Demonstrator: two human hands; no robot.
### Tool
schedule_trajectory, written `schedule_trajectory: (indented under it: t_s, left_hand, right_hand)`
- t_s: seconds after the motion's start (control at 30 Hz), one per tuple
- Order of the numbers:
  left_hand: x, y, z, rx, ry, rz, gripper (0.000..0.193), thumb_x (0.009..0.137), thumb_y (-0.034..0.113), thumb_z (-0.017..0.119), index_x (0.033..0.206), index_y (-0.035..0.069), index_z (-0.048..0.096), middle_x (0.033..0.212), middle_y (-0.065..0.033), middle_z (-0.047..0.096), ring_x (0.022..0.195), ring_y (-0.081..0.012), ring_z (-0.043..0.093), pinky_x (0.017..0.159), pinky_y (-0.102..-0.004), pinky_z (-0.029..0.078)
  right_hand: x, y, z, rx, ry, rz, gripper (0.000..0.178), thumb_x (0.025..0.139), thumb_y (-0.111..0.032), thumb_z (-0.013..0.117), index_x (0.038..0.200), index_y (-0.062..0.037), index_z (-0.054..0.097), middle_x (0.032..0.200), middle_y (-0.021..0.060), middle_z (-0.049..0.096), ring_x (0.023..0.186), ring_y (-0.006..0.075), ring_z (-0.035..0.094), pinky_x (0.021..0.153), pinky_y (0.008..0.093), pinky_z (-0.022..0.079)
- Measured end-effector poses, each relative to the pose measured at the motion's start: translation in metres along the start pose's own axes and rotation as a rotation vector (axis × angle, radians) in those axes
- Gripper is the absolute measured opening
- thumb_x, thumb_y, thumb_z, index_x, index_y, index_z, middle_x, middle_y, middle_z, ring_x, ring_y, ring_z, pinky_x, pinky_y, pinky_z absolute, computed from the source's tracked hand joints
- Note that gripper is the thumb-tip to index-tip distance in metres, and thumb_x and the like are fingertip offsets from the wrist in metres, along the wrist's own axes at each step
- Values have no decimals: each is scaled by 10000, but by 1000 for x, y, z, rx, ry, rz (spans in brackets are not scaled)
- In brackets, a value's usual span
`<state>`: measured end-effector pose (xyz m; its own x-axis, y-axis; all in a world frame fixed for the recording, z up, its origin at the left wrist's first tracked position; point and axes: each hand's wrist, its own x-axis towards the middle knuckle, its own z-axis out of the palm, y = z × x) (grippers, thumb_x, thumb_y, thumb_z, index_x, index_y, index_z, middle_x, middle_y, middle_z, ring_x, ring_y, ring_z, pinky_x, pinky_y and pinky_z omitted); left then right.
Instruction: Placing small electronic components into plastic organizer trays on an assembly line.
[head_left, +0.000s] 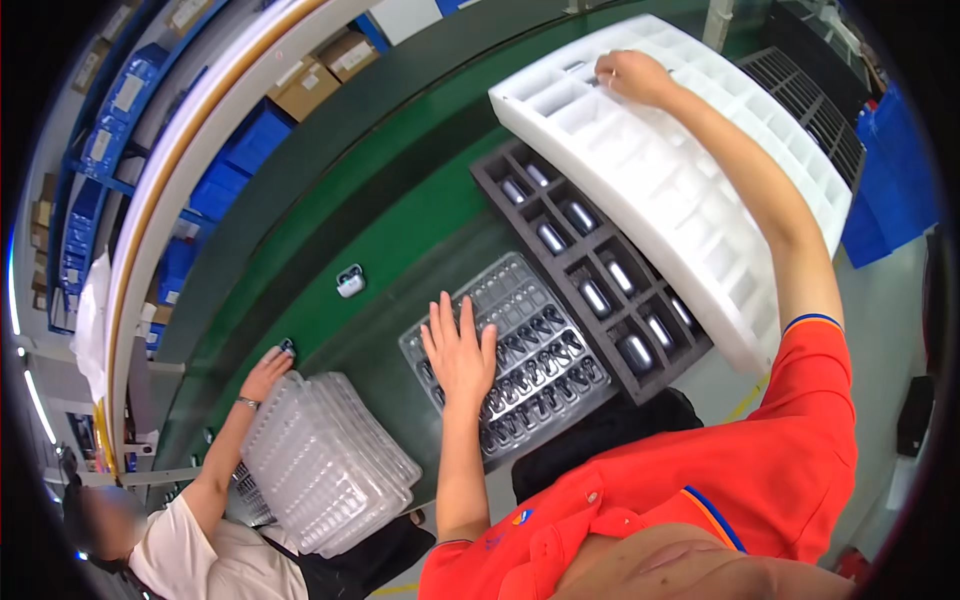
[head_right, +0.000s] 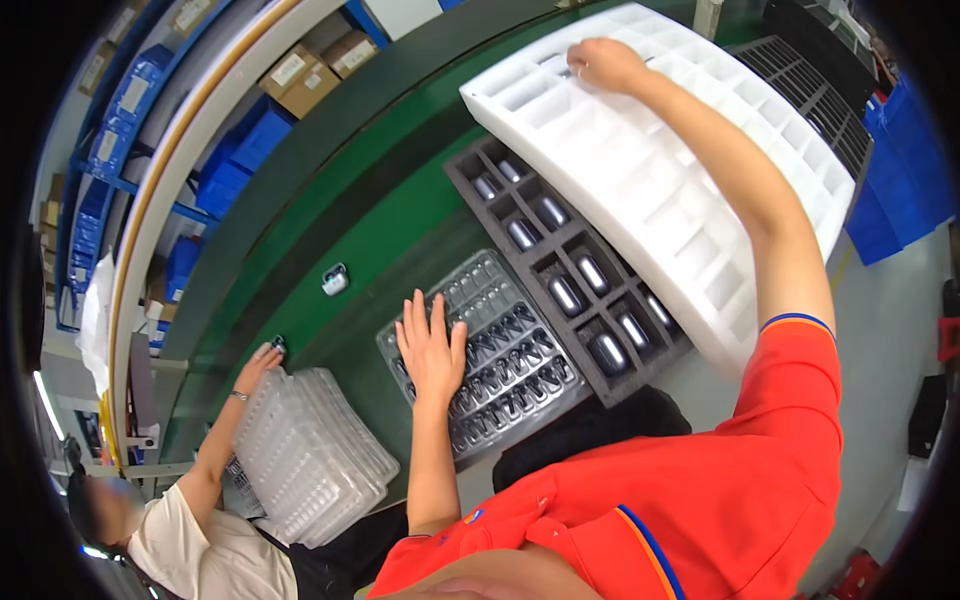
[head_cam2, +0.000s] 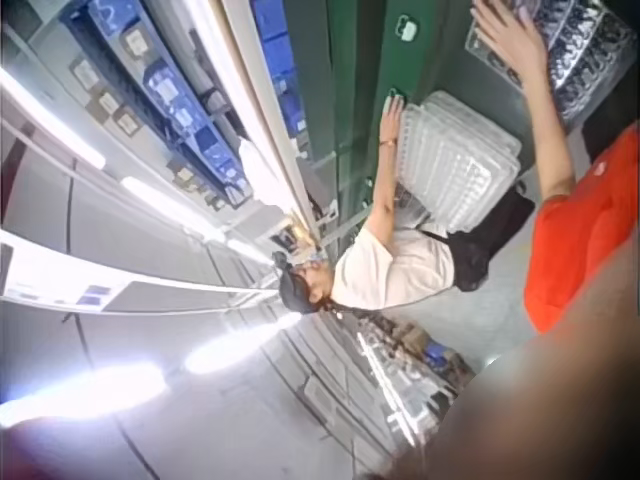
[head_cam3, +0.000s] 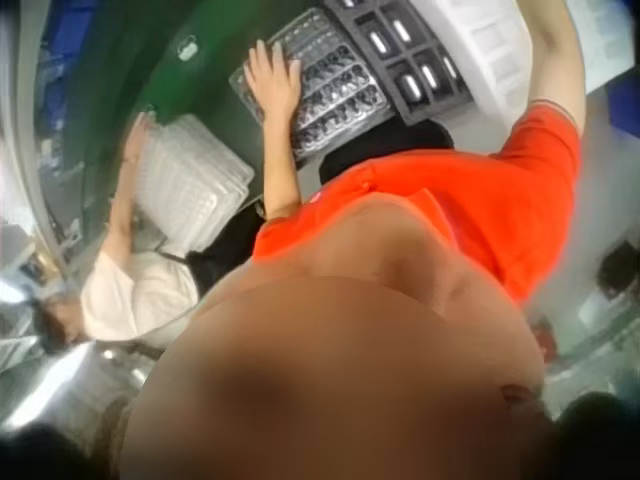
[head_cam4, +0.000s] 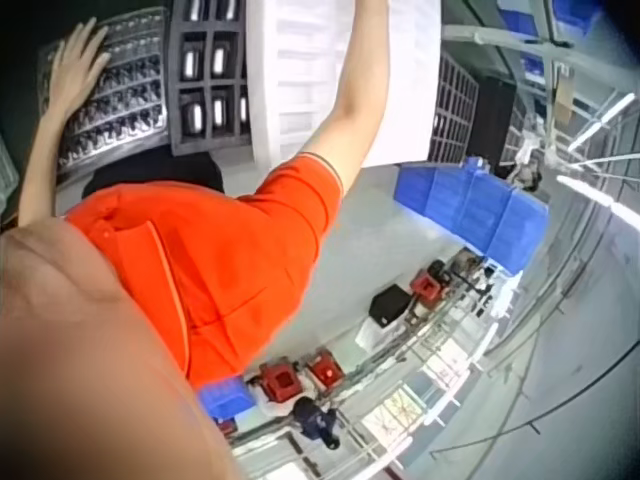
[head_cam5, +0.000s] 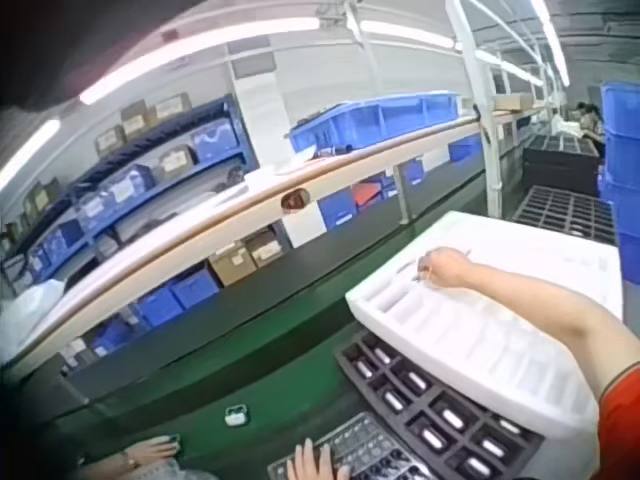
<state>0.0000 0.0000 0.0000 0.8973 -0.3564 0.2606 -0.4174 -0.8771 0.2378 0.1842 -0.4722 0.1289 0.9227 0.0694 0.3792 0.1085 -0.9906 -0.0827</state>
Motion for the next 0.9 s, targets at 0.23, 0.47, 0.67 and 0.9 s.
schedule_trajectory:
  t_s: [0.23,0.47,0.67,0.9]
  left_hand:
    - [3,7,-5,-33,-9,-18,537,961,343,570,1423,75,509,1573,-182,335,1468,-378,272,1195,-540,185]
    - [3,26,-24,-570,297,-178,425,963,216,624,1326,8,551,1278,-164,593,1171,-269,577,1023,-410,453]
    - [21,65,-45,-2071,-495,-356,678,1037,609,290,1306,33,524,792,-34,510,607,-122,441,548,-263,360]
    - [25,76,-56,-2267,-281,-170,412,1066,391,436,1334,79,448,988,-66,569,643,-127,490,532,-259,395]
  right_hand:
    - [49,-15,-17,61,-629,301,311,811,-184,592,1071,-52,703,970,135,713,895,308,667,637,454,551]
    - [1,50,17,288,0,-59,301,891,-238,608,1097,-24,663,1043,134,688,888,287,651,763,371,535]
    - [-84,-156,-86,825,-116,-454,306,875,-172,690,1146,-46,627,1062,125,659,970,266,637,868,355,505]
    - [-121,-226,-68,972,-343,-735,416,820,-214,707,1204,-73,631,1228,101,564,1082,258,571,888,369,492]
